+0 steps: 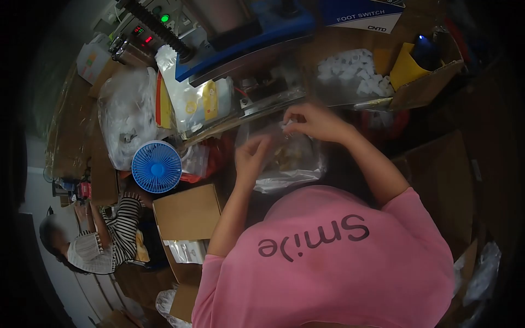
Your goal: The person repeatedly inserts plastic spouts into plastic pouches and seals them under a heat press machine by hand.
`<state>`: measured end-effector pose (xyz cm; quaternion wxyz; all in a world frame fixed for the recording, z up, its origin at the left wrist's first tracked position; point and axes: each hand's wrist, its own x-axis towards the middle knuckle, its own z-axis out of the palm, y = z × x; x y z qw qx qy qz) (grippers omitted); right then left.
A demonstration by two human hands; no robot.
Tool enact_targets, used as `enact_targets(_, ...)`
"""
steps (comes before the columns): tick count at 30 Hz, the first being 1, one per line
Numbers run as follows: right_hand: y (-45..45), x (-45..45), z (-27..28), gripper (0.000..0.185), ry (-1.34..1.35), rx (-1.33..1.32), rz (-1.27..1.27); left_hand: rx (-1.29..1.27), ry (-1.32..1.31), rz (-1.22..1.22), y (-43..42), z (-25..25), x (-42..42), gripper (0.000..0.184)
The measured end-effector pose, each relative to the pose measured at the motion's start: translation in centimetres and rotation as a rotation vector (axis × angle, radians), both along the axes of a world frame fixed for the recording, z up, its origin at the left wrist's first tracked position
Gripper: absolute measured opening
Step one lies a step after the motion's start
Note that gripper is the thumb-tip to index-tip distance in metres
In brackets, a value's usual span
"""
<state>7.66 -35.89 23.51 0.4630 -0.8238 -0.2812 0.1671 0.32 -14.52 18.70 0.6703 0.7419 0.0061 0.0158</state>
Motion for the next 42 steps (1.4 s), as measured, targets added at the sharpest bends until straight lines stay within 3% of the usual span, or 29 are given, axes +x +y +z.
enact_targets(5, 0.1, -0.1, 0.4, 0.022, 0.125, 0.126, -0.054, 0.022, -0.003, 0.039, 0.7, -1.8, -0.4, 0.02)
enact_targets(11, 0.0, -0.2, 2.8, 0.022, -0.097, -0.062, -0.176, 0.171, 0.11, 0.077, 1.1, -2.6, -0.2, 0.016)
enact_targets(13, 0.2, 0.1, 3.3, 0.023, -0.26, -0.116, -0.086, 0.19, 0.103, 0.066, 0.9, -3.6, -0.4, 0.015)
enact_targets(15, 0.6, 0.6, 3.2, 0.023, -0.223, -0.152, -0.009, 0.094, -0.086, -0.022, 0.6, -4.1, -0.3, 0.014)
enact_targets(17, 1.1, 1.1, 2.5, 0.024, -0.194, -0.187, 0.071, 0.095, -0.022, -0.066, 1.0, -3.8, -0.5, 0.015)
enact_targets(19, 1.5, 1.7, 1.2, 0.027, -0.061, 0.078, 0.051, 0.094, 0.04, -0.108, 0.7, -2.1, -0.1, 0.016)
enact_targets(21, 1.5, 1.9, 0.5, 0.029, -0.027, 0.172, -0.016, -0.11, 0.163, -0.071, 0.2, -0.5, 0.2, 0.021)
enact_targets(23, 1.3, 2.0, 0.2, 0.032, 0.012, 0.264, -0.085, -0.097, 0.227, -0.047, 0.3, -0.2, 1.6, 0.022)
enact_targets(25, 0.5, 2.5, 0.3, 0.037, -0.307, 0.165, -0.37, -0.085, 0.285, -0.024, -0.2, 2.0, 2.8, 0.025)
enact_targets(26, -0.2, 2.7, 0.8, 0.037, -0.313, 0.162, -0.369, -0.063, 0.331, 0.056, -1.0, 4.1, 3.1, 0.025)
enact_targets(28, -2.2, 3.0, 2.0, 0.035, -0.34, -0.101, -0.546, -0.048, 0.371, 0.138, -1.7, 5.1, 4.1, 0.027)
enact_targets(30, -3.8, 3.4, 1.9, 0.034, -0.374, -0.213, -0.587, -0.408, 0.308, 0.131, -1.8, 3.4, 5.3, 0.028)
enact_targets(34, -5.5, 4.6, -1.7, 0.028, -0.551, -0.372, -0.567, -0.481, 0.27, 0.135, -1.7, 1.0, 7.0, 0.028)
enact_targets(37, -4.4, 4.5, -2.6, 0.025, -0.558, -0.235, -0.516, -0.548, 0.238, 0.159, -1.0, 1.9, 6.8, 0.031)
enact_targets(39, -4.1, 4.3, -2.8, 0.023, -0.522, -0.211, -0.511, 0.057, 0.079, 0.063, 1.7, 3.2, 7.2, 0.034)
enact_targets(41, -3.8, 4.4, -2.6, 0.021, -0.496, -0.174, -0.51, 0.231, -0.157, 0.251, 5.1, 4.0, 7.8, 0.039)
enact_targets(42, -3.8, 4.3, -2.6, 0.021, -0.492, -0.128, -0.515, 0.648, -0.332, 0.418, 6.4, 4.5, 7.2, 0.046)
